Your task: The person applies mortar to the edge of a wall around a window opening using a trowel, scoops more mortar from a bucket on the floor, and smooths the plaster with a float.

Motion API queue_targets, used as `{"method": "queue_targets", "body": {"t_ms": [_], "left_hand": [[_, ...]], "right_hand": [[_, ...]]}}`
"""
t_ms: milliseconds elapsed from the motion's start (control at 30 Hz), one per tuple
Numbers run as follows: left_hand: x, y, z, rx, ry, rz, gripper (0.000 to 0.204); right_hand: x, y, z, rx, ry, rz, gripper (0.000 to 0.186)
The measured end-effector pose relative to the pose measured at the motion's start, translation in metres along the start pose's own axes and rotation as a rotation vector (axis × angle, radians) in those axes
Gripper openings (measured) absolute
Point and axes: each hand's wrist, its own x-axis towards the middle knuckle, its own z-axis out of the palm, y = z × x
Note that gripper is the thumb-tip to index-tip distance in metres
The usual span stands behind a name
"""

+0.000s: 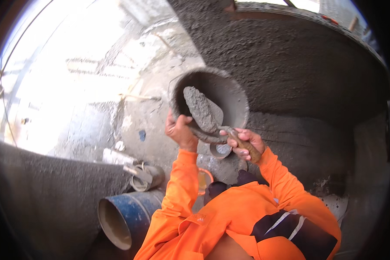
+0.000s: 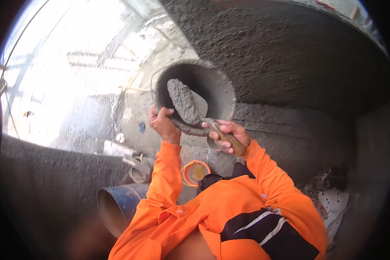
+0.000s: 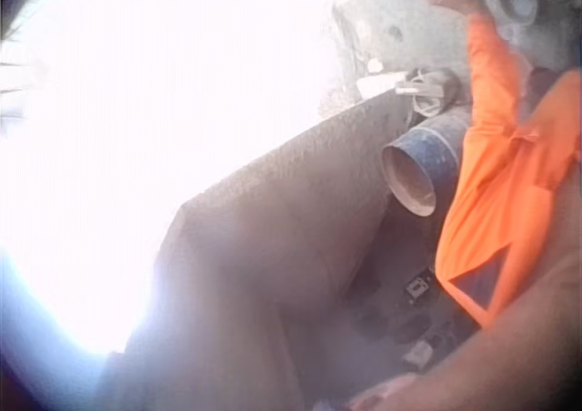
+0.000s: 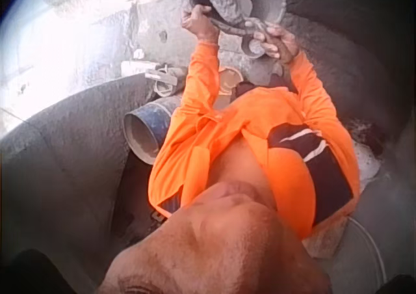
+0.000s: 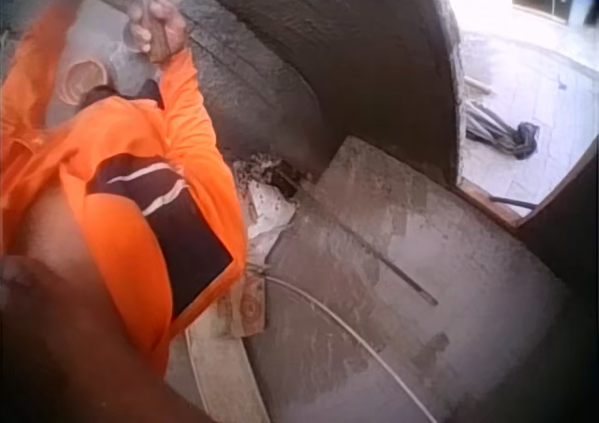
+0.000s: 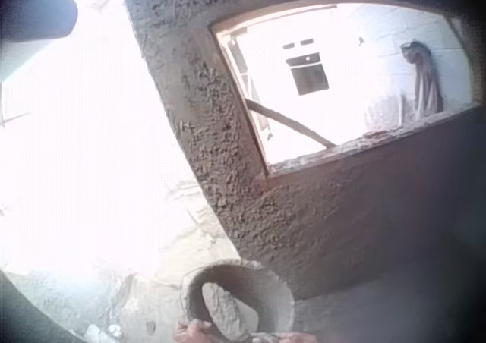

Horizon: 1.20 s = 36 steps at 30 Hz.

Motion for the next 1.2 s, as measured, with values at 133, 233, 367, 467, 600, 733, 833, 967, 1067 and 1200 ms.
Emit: {"method": "queue_targets", "body": {"t_ms": [133, 233, 367, 467, 600, 733, 833, 967, 1067, 1200], "left_hand": [[0.04, -0.05, -0.078, 0.139, 0.187, -0.15, 0.019], [0.056, -0.074, -0.121, 0.518, 0.254, -0.071, 0.011], [0.096, -0.091, -0.181, 0.531, 0.275, -0.136, 0.016], [0.127, -0.089, -0.202, 0.685, 0.34, -0.109, 0.014], [0.181, -0.081, -0.243, 0.728, 0.345, -0.072, 0.012], [0.192, -0.059, -0.229, 0.558, 0.321, 0.014, 0.013], [0.2, -0.072, -0.195, 0.423, 0.172, -0.037, 0.013], [0.211, -0.075, -0.185, 0.38, -0.091, -0.028, 0.01], [0.184, -0.069, -0.142, 0.364, -0.223, -0.024, 0.015], [0.155, -0.059, -0.097, 0.42, -0.497, 0.033, 0.035]], "right_hand": [[-0.034, 0.007, -0.004, -0.079, 0.032, -0.31, 0.056], [-0.081, 0.009, -0.003, -0.211, 0.151, -0.724, 0.06], [-0.14, 0.012, 0.018, -0.501, 0.42, -1.445, 0.061], [-0.16, 0.011, 0.03, -0.668, 0.74, -1.93, 0.059], [-0.15, -0.011, 0.033, -0.618, 1.148, -2.467, 0.053], [-0.121, -0.094, -0.006, -0.389, 1.424, -2.859, 0.061], [-0.111, -0.174, -0.049, -0.945, 1.803, -2.557, 0.059], [0.001, -0.074, -0.077, -1.685, 1.125, -0.933, 0.057], [0.05, 0.02, -0.075, -1.67, 0.862, -0.544, 0.061], [0.108, 0.025, -0.05, -1.834, 0.809, 0.159, 0.047]]}}
